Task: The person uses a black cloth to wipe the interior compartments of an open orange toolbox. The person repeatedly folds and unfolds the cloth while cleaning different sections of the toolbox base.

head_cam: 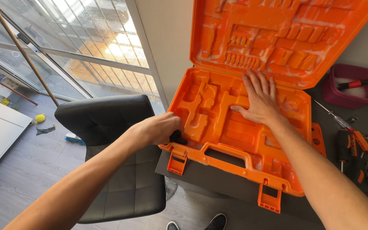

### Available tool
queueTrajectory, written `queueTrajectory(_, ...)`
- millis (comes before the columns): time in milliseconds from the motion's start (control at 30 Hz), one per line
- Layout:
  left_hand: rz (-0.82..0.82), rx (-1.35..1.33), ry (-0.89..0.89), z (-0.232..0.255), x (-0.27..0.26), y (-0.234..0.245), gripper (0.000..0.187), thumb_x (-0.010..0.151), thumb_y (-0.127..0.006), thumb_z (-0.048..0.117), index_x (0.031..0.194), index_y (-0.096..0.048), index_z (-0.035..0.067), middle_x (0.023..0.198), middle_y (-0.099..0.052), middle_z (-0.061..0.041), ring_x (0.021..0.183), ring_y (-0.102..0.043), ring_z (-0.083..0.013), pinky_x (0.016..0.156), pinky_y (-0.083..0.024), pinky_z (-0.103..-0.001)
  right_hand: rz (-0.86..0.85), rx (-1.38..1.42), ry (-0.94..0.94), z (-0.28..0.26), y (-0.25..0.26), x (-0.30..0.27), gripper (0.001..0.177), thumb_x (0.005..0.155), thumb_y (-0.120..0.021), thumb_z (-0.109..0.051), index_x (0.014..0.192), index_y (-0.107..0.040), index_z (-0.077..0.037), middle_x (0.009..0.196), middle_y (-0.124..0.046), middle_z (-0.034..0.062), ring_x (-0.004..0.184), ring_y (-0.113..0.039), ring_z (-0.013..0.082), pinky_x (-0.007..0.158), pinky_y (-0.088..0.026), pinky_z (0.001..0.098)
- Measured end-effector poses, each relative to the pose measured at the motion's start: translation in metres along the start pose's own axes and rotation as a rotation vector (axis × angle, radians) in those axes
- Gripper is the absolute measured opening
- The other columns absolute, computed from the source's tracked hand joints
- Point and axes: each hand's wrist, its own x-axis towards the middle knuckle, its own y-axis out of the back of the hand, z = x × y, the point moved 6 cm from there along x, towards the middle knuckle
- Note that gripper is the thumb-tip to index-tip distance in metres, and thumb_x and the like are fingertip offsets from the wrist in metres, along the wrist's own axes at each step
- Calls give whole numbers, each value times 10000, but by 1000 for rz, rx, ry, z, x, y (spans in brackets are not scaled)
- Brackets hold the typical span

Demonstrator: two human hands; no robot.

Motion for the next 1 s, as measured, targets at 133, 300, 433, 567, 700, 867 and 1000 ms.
queueTrajectory(133,24,-28,15,-4,5,-1,354,698,-757,-86,1044,-697,-46,1051,-689,-249,966,-723,-460,762,-635,-486,7,-4,8,1,-2,1,1103,841,-605,-714,1631,-178,-73,1705,-59,141,1553,21,365,1216,123,618)
queueTrajectory(300,125,-70,-27,-1,4,-8,326,685,-737,-105,1002,-726,-27,935,-711,-232,897,-727,-481,751,-637,-477,39,-33,6,1,-5,1,1095,828,-605,-711,1622,-211,-68,1708,-86,142,1560,-6,380,1223,113,621)
queueTrajectory(433,169,-33,-49,13,4,-7,297,685,-766,-92,972,-720,-29,912,-716,-226,879,-729,-471,735,-631,-502,40,-39,19,4,-6,3,1111,827,-596,-734,1622,-203,-66,1703,-91,146,1554,-17,381,1225,96,624)
queueTrajectory(567,277,-240,-85,30,11,-17,276,738,-754,0,999,-712,81,947,-736,-170,926,-724,-461,755,-620,-519,50,-59,21,3,-8,1,1134,807,-612,-740,1618,-213,-57,1705,-91,145,1552,-30,379,1224,74,635)
queueTrajectory(700,319,-423,-140,37,-2,-6,284,744,-736,-36,1024,-706,-3,1010,-701,-226,970,-704,-494,793,-612,-520,18,-49,3,1,-3,2,1120,825,-589,-750,1623,-180,-78,1710,-54,126,1554,-8,365,1224,83,625)
queueTrajectory(867,233,-186,-62,10,-10,-2,281,693,-748,-23,969,-731,28,990,-720,-160,948,-714,-450,796,-616,-511,34,-78,-7,5,-4,0,1143,794,-615,-759,1616,-200,-82,1714,-61,115,1555,-23,354,1236,58,625)
queueTrajectory(1000,191,-9,-51,5,-9,-1,302,660,-792,-19,958,-751,10,951,-735,-158,914,-732,-436,790,-627,-514,27,-72,-5,7,-8,4,1149,792,-628,-758,1622,-186,-98,1715,-53,109,1556,-12,350,1235,73,620)
